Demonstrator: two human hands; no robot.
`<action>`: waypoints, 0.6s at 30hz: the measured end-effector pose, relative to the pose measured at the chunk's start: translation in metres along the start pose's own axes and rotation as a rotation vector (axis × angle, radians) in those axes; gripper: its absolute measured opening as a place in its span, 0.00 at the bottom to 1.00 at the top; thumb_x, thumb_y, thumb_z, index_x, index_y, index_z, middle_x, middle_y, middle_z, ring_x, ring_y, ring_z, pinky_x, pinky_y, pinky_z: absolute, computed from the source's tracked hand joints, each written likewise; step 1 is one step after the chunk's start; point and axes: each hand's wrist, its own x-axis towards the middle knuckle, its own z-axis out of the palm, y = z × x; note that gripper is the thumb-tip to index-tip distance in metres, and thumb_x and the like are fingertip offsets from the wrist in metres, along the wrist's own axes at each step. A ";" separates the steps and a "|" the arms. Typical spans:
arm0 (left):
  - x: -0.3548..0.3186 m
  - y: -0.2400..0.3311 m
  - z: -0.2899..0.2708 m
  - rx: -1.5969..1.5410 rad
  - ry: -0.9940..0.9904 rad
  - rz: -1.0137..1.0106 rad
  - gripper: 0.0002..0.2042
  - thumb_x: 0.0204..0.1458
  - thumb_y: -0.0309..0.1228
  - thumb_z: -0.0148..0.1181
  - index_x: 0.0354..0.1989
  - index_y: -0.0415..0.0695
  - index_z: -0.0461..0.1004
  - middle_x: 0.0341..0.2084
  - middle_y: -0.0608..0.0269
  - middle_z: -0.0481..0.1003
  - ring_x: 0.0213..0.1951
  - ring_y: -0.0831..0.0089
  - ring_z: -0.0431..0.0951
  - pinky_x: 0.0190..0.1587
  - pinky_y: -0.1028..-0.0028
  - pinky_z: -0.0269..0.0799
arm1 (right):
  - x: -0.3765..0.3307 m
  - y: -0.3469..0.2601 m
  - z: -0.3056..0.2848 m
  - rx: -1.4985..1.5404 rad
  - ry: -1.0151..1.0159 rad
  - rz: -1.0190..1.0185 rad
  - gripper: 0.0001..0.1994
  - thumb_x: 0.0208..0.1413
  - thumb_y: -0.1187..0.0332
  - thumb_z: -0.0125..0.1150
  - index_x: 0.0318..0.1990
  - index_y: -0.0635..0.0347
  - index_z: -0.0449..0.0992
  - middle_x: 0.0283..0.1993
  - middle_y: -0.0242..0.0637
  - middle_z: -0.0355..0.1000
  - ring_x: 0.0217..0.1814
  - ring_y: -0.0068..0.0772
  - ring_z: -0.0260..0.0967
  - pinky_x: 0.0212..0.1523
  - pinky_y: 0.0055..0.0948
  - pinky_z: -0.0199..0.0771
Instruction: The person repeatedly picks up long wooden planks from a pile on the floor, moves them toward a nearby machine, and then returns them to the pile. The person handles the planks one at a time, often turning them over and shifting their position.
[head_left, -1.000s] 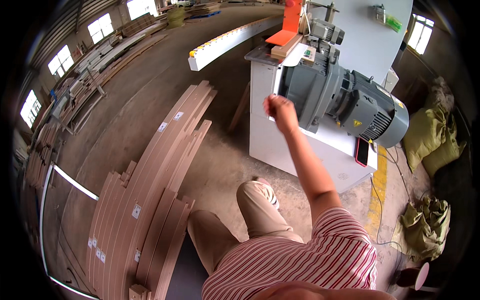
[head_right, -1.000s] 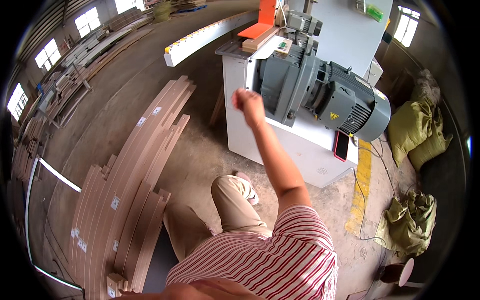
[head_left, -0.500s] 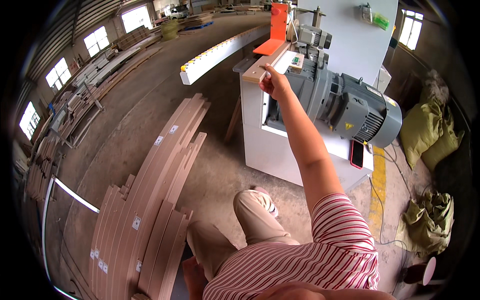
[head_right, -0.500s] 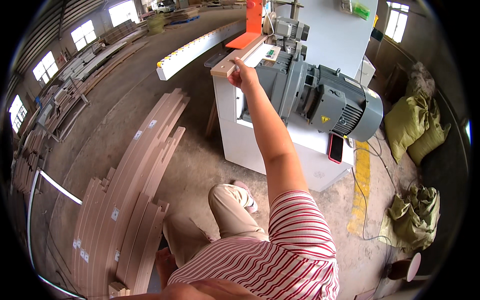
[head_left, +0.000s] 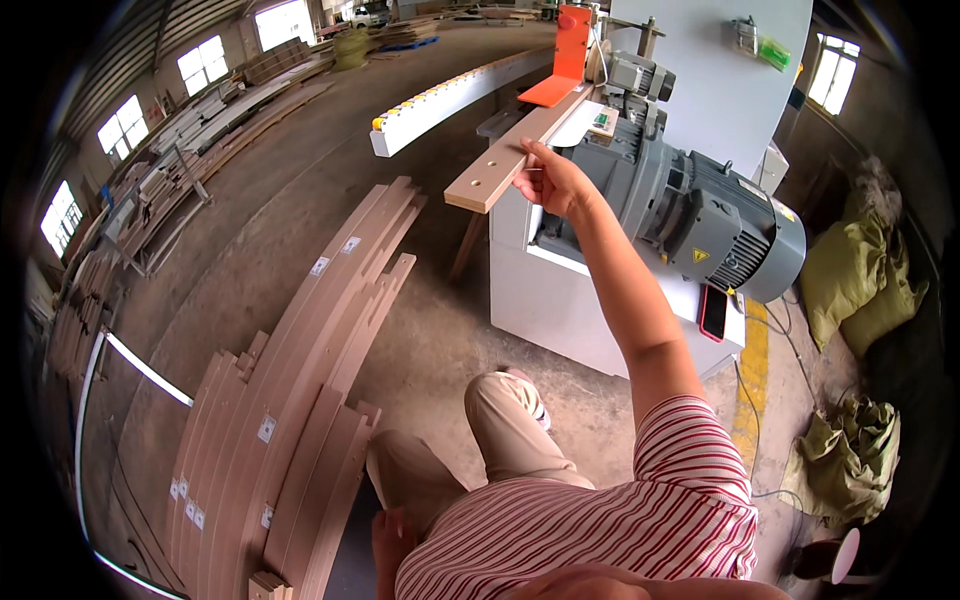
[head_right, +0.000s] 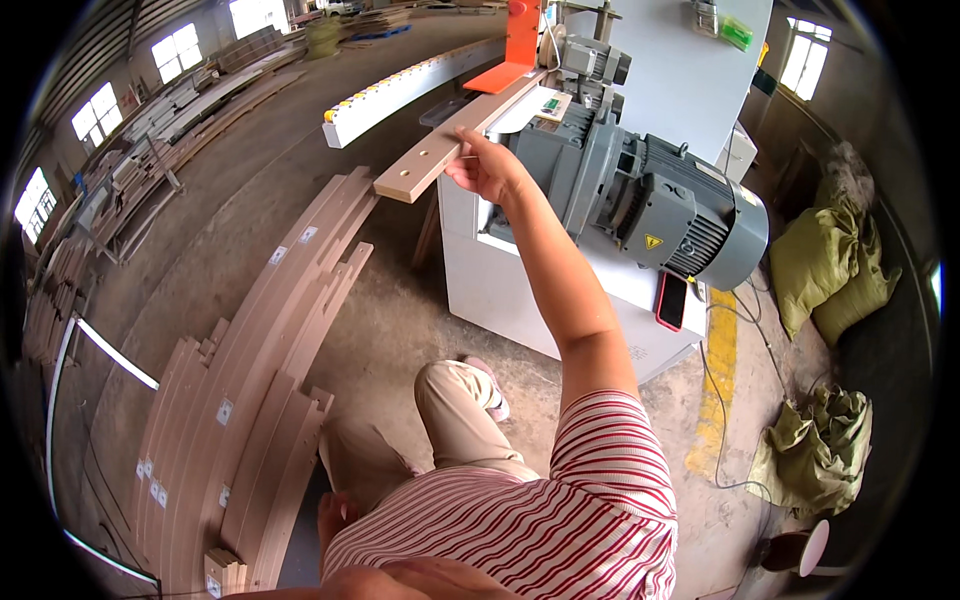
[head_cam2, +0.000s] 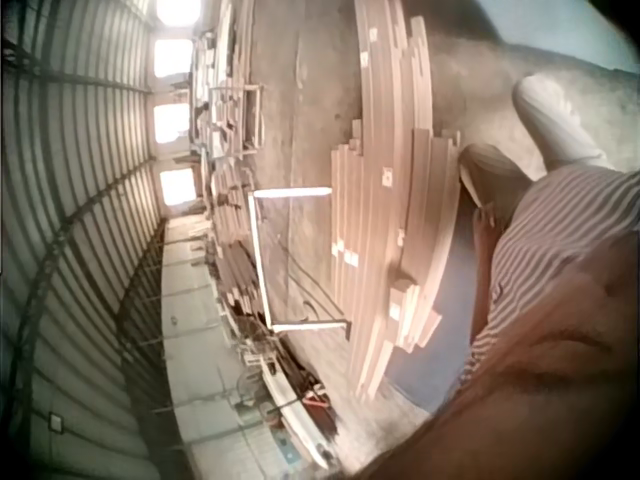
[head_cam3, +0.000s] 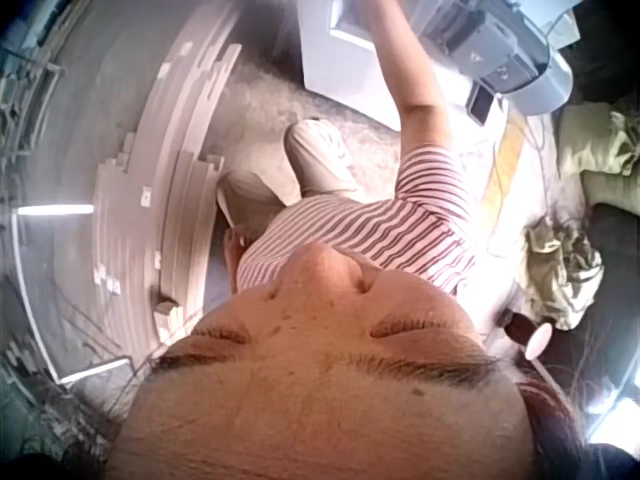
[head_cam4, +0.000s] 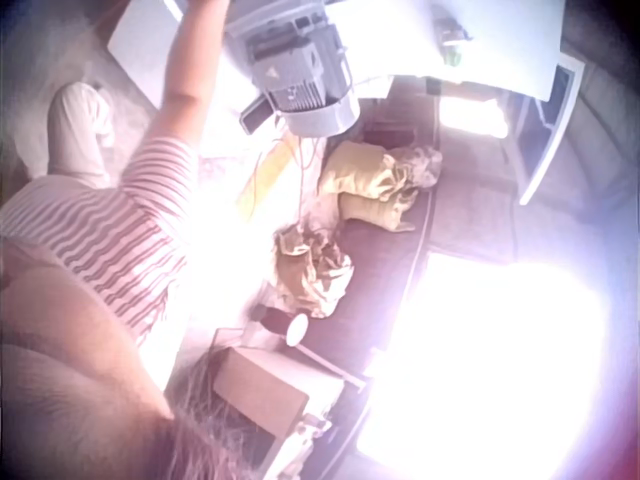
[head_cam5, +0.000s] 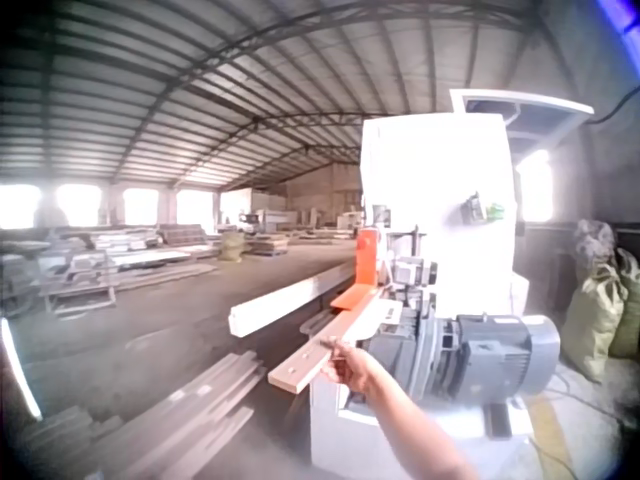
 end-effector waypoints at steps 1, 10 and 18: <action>0.003 0.004 -0.001 0.026 0.011 0.016 0.11 0.53 0.29 0.58 0.44 0.40 0.73 0.39 0.47 0.72 0.43 0.47 0.73 0.43 0.56 0.73 | -0.002 0.002 0.004 -0.010 0.020 -0.029 0.14 0.64 0.60 0.55 0.36 0.64 0.74 0.28 0.39 0.76 0.24 0.29 0.76 0.23 0.21 0.77; 0.021 0.048 -0.042 -0.233 0.088 -0.051 0.09 0.58 0.27 0.57 0.45 0.40 0.76 0.39 0.49 0.77 0.41 0.55 0.79 0.45 0.64 0.74 | -0.071 0.051 0.081 0.165 -0.373 0.193 0.19 0.65 0.60 0.52 0.53 0.69 0.70 0.39 0.54 0.78 0.37 0.42 0.81 0.36 0.29 0.85; 0.085 0.133 -0.093 -1.645 0.446 0.297 0.30 0.61 0.40 0.56 0.69 0.48 0.53 0.65 0.56 0.61 0.66 0.58 0.62 0.66 0.57 0.57 | -0.226 0.191 0.204 -0.021 -0.718 0.238 0.20 0.60 0.61 0.61 0.46 0.76 0.74 0.38 0.53 0.78 0.35 0.41 0.81 0.36 0.33 0.85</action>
